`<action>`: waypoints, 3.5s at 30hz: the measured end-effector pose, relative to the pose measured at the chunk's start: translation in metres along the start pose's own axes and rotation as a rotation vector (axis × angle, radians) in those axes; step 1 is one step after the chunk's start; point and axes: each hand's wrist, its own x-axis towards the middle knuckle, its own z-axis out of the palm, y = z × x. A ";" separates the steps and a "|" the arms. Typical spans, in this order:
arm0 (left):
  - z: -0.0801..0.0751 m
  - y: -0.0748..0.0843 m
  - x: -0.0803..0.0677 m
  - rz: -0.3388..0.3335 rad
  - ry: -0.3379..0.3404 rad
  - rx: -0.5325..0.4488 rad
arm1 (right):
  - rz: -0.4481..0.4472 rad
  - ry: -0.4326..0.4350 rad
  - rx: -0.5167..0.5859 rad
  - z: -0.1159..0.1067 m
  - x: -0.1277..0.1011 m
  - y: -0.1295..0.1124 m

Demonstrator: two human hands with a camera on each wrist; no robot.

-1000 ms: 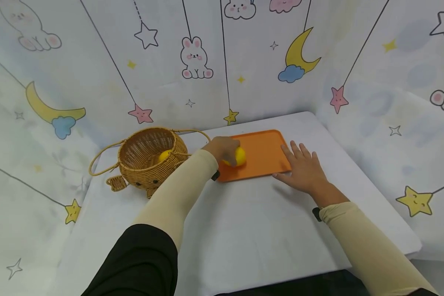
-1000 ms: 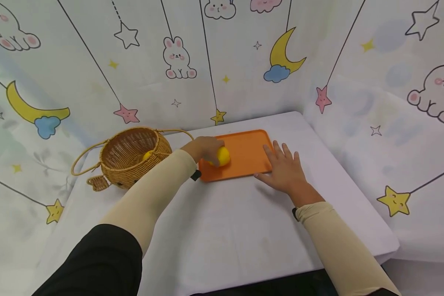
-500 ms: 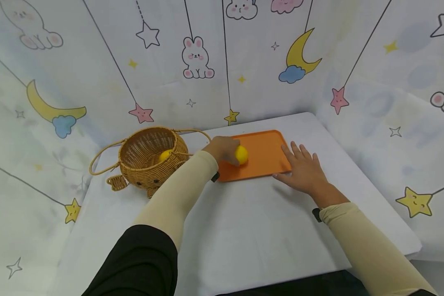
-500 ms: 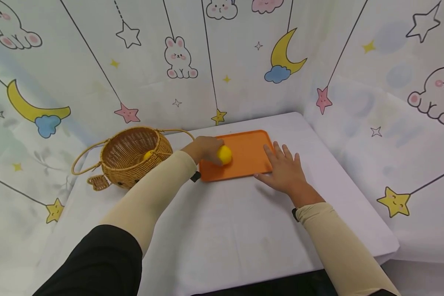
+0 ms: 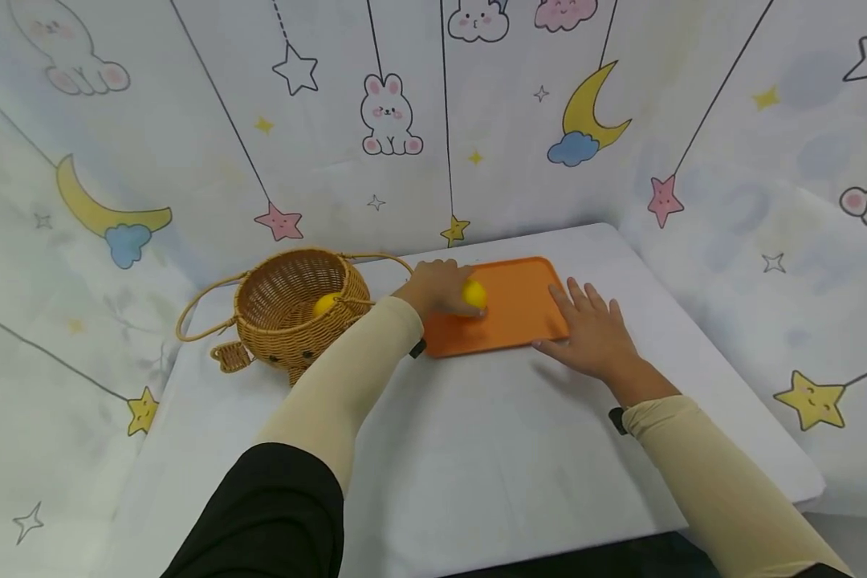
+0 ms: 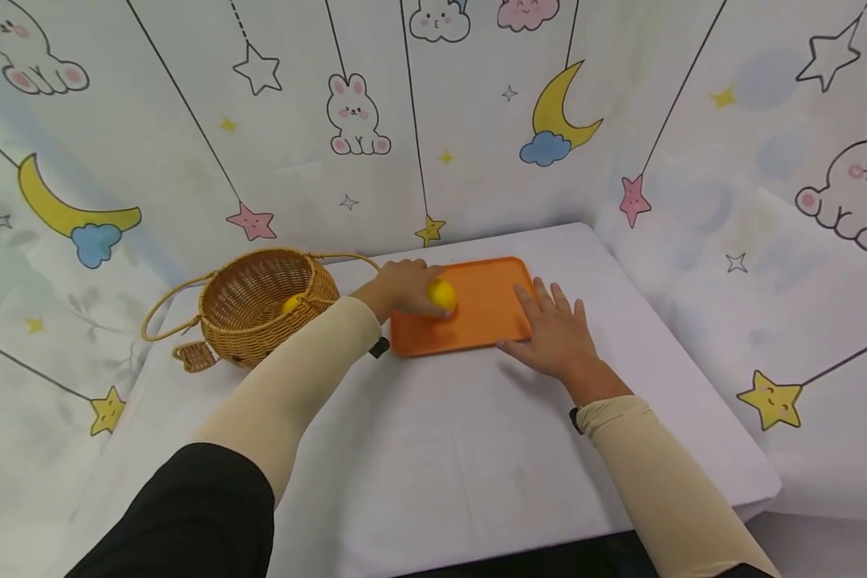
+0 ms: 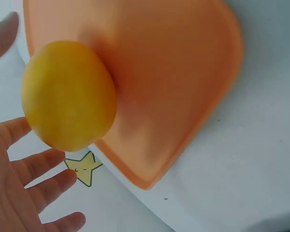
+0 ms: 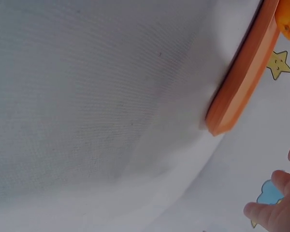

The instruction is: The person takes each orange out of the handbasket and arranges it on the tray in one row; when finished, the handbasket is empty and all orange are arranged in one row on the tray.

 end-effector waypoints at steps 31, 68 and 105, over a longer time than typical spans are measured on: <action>-0.027 -0.029 -0.016 -0.036 0.053 0.115 | -0.039 0.006 -0.001 -0.011 0.017 -0.024; -0.036 -0.205 -0.097 -0.359 -0.380 -0.185 | -0.366 0.020 0.048 -0.036 0.071 -0.193; -0.007 -0.216 -0.085 -0.374 -0.544 -0.285 | -0.396 0.040 0.068 -0.018 0.079 -0.212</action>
